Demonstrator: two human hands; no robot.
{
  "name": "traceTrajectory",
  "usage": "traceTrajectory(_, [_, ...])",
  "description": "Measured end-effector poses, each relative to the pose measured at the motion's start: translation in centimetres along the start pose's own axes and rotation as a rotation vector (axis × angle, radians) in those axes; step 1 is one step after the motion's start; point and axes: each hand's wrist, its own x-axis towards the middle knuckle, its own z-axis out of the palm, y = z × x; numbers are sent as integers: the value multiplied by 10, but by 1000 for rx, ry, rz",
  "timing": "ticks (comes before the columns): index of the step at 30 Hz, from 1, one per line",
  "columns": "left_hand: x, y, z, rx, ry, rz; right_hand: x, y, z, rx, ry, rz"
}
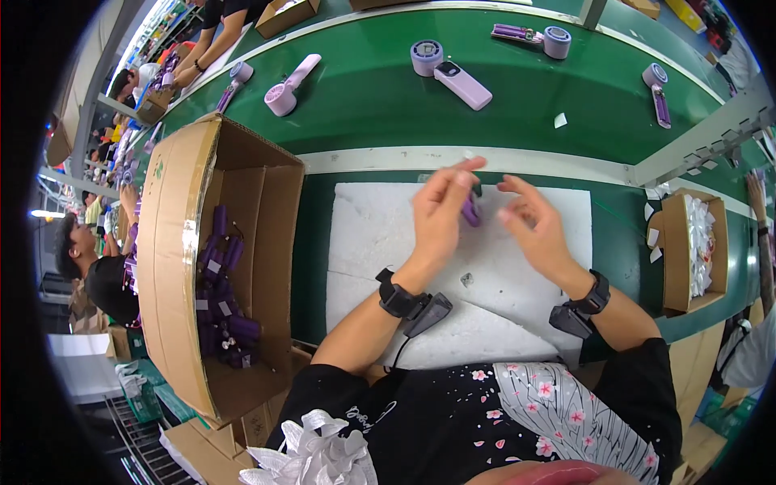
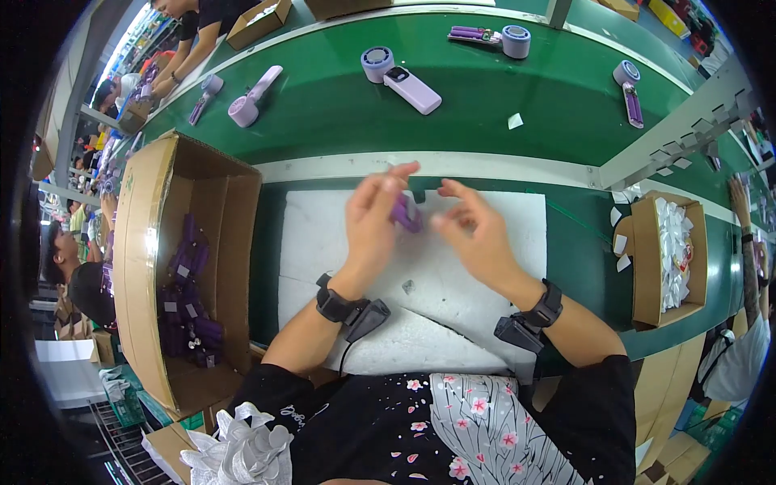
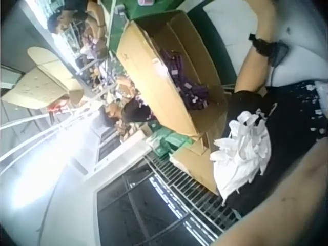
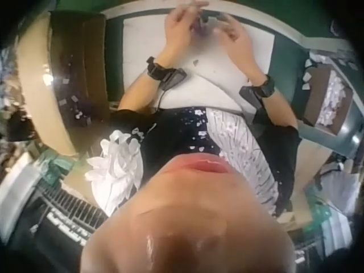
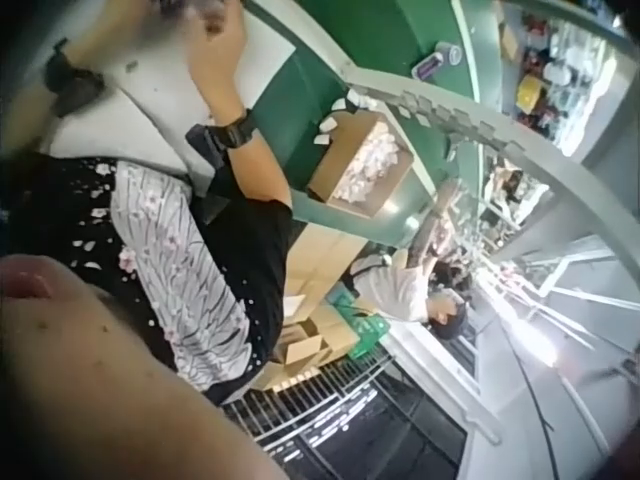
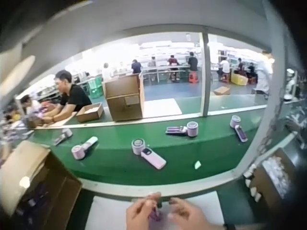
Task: The person connects a circuit board to a wire, installs the board and a battery into a fan housing, and places it on a conveyor belt. They then pick up another battery, wrap it with tape, and prepare it for the next assembly.
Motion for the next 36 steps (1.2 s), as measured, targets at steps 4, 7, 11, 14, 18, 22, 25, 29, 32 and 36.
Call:
traceTrajectory(4, [-11, 0, 12, 115, -332, 204, -1, 18, 11, -65, 31, -245])
traceTrajectory(7, [-12, 3, 10, 335, -472, 296, -4, 19, 3, -40, -99, -124])
traceTrajectory(11, [2, 15, -2, 552, -199, 332, -5, -9, -1, -136, -219, -59])
traceTrajectory(14, [43, 42, -28, 363, 194, 87, -2, -9, -1, -170, -195, -40])
traceTrajectory(18, [140, 53, -127, 529, 729, 295, -3, -13, 1, -142, -126, -36])
traceTrajectory(22, [208, 52, -197, 879, 1371, 230, 0, -14, 6, -144, -92, -63])
traceTrajectory(25, [217, 44, -220, 1150, 1367, 279, -2, -8, 7, -140, -82, -40])
traceTrajectory(29, [222, 56, -259, 1063, 992, 224, 0, -5, 11, -109, -88, -77])
traceTrajectory(32, [225, 64, -224, 1130, 921, 224, -3, -9, 7, -124, -49, -76])
traceTrajectory(36, [208, 77, -190, 1154, 767, 431, 0, 7, 12, 117, 88, -89])
